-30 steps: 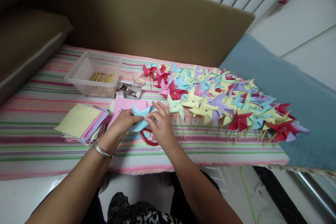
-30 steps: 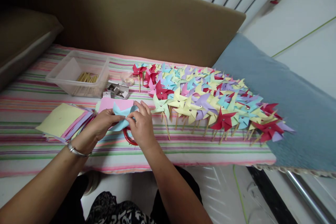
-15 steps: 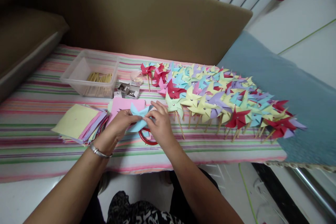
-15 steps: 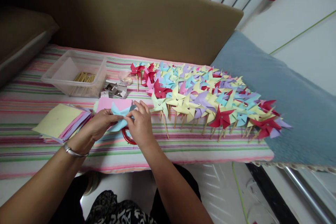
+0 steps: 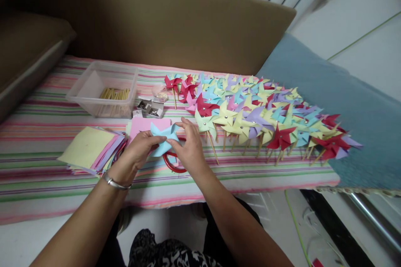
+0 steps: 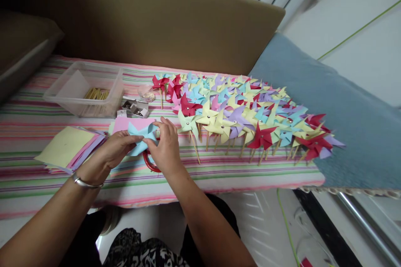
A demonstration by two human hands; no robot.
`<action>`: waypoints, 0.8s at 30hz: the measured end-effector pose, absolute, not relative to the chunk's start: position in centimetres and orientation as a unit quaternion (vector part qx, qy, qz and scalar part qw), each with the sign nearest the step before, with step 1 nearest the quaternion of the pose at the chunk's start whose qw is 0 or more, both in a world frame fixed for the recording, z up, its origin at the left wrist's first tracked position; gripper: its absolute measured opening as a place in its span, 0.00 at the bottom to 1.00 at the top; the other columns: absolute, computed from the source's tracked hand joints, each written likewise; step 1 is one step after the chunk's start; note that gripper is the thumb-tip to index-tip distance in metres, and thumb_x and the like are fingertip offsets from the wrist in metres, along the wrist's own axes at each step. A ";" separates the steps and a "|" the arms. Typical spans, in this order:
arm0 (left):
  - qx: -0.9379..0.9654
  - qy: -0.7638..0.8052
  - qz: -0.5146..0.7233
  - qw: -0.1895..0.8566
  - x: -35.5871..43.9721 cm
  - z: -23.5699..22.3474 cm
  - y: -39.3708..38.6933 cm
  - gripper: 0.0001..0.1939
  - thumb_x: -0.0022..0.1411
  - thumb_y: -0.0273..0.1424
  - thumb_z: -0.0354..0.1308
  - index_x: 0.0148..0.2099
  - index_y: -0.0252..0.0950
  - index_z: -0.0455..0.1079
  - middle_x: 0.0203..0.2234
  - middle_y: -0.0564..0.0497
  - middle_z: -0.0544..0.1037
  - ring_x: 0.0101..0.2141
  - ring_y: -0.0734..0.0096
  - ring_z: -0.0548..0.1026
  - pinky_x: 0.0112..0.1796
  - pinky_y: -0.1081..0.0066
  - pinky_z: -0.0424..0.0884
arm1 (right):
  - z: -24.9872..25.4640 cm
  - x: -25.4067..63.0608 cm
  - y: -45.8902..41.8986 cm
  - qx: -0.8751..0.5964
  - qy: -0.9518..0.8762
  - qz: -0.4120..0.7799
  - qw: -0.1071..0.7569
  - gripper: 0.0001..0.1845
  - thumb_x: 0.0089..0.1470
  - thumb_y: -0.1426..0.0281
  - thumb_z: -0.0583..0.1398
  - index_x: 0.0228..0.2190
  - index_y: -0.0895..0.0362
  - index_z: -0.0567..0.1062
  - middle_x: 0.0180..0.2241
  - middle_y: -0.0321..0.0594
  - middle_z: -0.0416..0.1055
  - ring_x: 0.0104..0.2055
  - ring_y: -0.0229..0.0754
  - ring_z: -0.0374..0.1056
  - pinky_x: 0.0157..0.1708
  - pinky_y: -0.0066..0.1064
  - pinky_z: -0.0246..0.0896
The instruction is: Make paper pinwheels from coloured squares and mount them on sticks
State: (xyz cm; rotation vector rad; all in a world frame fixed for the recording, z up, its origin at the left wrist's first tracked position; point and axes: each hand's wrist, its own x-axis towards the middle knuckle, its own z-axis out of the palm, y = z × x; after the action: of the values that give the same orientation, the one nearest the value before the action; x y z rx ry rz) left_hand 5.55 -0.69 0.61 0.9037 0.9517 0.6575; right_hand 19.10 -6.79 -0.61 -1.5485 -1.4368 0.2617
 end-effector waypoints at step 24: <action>0.433 0.430 0.334 0.718 5.9 -0.4 -1.5 0.15 0.40 0.32 0.69 0.33 0.31 0.77 0.25 0.48 0.80 0.27 0.66 0.75 0.33 0.69 0.69 | -0.5 18.8 -6.4 -0.564 -0.327 0.518 0.554 0.06 0.38 0.69 0.63 0.21 0.60 0.74 0.20 0.33 0.68 0.24 0.35 0.62 0.28 0.27 0.56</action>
State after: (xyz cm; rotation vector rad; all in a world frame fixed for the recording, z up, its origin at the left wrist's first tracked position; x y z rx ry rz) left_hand 5.90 -1.49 -0.41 0.9583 0.9519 0.7397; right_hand 18.83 -6.42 -0.48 -1.3332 -0.7721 1.2243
